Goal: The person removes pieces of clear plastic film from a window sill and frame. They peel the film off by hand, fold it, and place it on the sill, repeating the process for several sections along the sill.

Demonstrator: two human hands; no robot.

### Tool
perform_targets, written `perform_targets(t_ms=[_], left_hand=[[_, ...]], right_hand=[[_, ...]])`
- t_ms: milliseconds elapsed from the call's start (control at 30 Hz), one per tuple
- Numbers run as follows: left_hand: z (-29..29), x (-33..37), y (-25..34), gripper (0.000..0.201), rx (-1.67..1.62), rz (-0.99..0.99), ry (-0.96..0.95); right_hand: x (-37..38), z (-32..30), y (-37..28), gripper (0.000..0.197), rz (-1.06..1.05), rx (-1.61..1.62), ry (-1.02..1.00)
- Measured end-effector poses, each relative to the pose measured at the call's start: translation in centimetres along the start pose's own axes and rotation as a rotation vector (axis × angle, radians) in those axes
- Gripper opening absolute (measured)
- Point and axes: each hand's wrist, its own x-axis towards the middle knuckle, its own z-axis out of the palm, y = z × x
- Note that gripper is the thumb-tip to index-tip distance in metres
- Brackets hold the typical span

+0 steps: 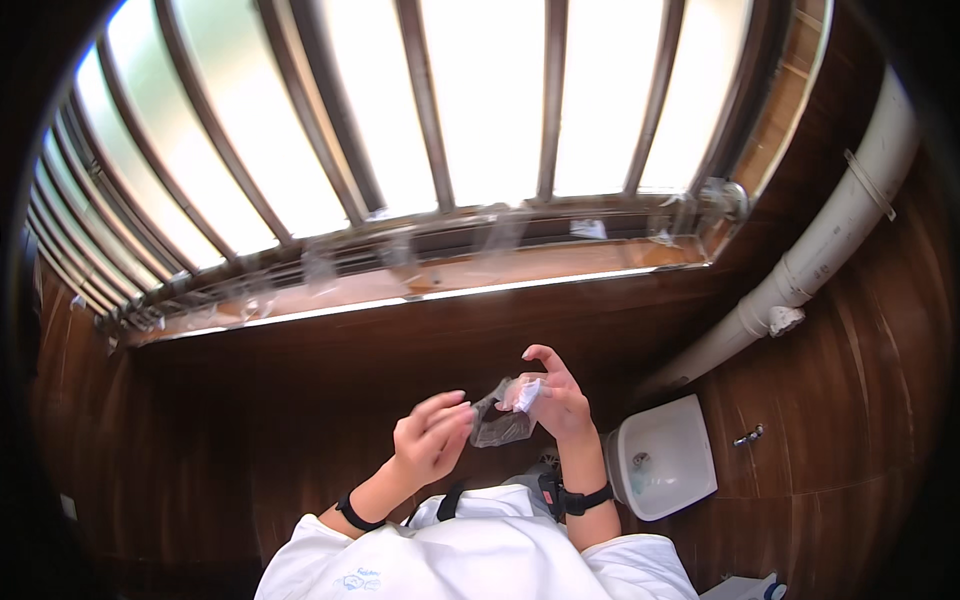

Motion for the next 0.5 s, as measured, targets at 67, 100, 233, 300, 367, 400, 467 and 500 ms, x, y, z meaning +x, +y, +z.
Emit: perform_targets(t_ms=[67, 100, 233, 300, 367, 400, 467, 500], left_hand=[[-4.2, -2.4, 0.4, 0.039, -0.157, -0.362, 0.213], [-6.9, -3.6, 0.4, 0.044, -0.184, -0.502, 0.197], [-16.6, -6.3, 0.5, 0.043, 0.153, -0.286, 0.030], [-20.1, -7.5, 1.0, 0.042, 0.156, -0.331, 0.021], [-22.3, -8.1, 0.6, 0.042, 0.167, -0.321, 0.039], [-23.3, -8.4, 0.1, 0.041, 0.200, -0.334, 0.060], [-24.6, -8.6, -0.7, 0.036, 0.247, -0.408, 0.142], [-25.2, -8.7, -1.1, 0.035, 0.235, -0.476, 0.212]], right_hand=[[1.3, 3.5, 4.2, 0.052, 0.070, 0.043, -0.065], [1.8, 5.2, 6.4, 0.052, 0.109, 0.070, -0.089], [4.9, 12.3, 14.4, 0.053, 0.286, 0.027, -0.170], [6.1, 15.1, 16.7, 0.051, 0.378, 0.034, -0.182], [7.4, 16.8, 18.4, 0.048, 0.406, 0.004, -0.233], [8.3, 17.5, 19.1, 0.048, 0.428, -0.040, -0.239], [9.9, 18.4, 20.3, 0.050, 0.426, -0.168, -0.248], [10.7, 18.6, 20.7, 0.051, 0.434, -0.229, -0.242]])
